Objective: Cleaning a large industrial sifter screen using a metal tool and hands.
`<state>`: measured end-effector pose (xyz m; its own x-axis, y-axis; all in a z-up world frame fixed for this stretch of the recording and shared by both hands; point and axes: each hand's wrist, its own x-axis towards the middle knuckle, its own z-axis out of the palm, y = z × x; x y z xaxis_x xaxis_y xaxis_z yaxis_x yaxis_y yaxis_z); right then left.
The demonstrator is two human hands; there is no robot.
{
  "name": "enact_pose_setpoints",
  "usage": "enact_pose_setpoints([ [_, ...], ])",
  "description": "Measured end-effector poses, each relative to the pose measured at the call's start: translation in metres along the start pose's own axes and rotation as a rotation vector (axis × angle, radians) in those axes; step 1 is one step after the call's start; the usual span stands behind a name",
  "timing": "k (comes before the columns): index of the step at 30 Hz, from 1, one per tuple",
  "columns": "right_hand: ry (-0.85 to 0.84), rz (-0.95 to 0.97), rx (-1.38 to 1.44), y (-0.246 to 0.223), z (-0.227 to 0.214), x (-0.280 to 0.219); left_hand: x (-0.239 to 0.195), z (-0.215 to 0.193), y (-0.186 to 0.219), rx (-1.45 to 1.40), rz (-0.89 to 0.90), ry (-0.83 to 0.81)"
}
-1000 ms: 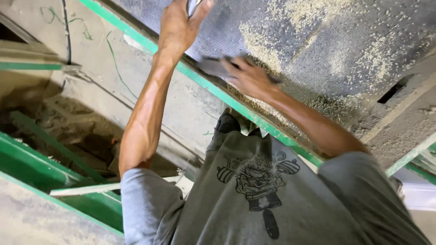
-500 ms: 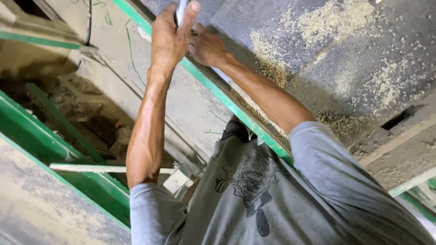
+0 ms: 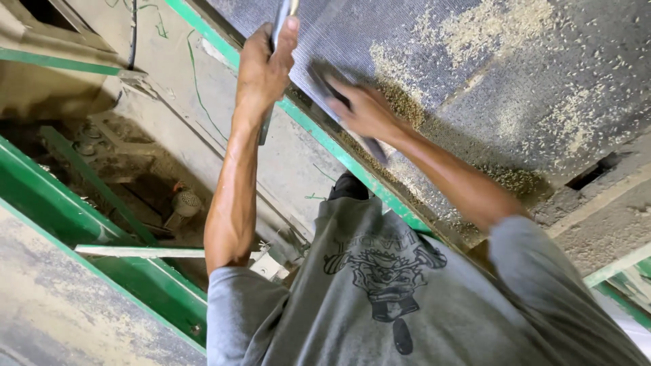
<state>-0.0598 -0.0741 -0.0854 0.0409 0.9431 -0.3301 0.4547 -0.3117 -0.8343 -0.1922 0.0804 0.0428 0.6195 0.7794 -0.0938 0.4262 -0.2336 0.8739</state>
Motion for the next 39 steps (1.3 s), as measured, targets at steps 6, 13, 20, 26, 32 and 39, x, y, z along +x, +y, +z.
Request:
enact_pose_setpoints([
  [6,0.408,-0.3,-0.371,-0.036,0.032,0.163,-0.013,-0.029,0.014,-0.133,-0.089,0.069],
  [13,0.222,-0.459,-0.421,-0.008,0.054,0.138,-0.03,-0.044,-0.015,-0.06,0.026,0.164],
  [20,0.198,-0.436,-0.666,0.027,0.041,0.01,-0.018,-0.045,-0.025,-0.104,0.037,0.145],
  [26,0.496,-0.637,-0.806,0.001,0.038,0.091,-0.018,-0.041,-0.022,-0.199,-0.047,0.115],
  [32,0.095,-0.277,-0.634,0.001,0.046,0.063,-0.037,-0.038,-0.03,-0.183,-0.005,0.129],
  [39,0.019,-0.291,-0.719,0.006,0.021,-0.047,-0.039,-0.018,-0.034,-0.24,0.052,0.085],
])
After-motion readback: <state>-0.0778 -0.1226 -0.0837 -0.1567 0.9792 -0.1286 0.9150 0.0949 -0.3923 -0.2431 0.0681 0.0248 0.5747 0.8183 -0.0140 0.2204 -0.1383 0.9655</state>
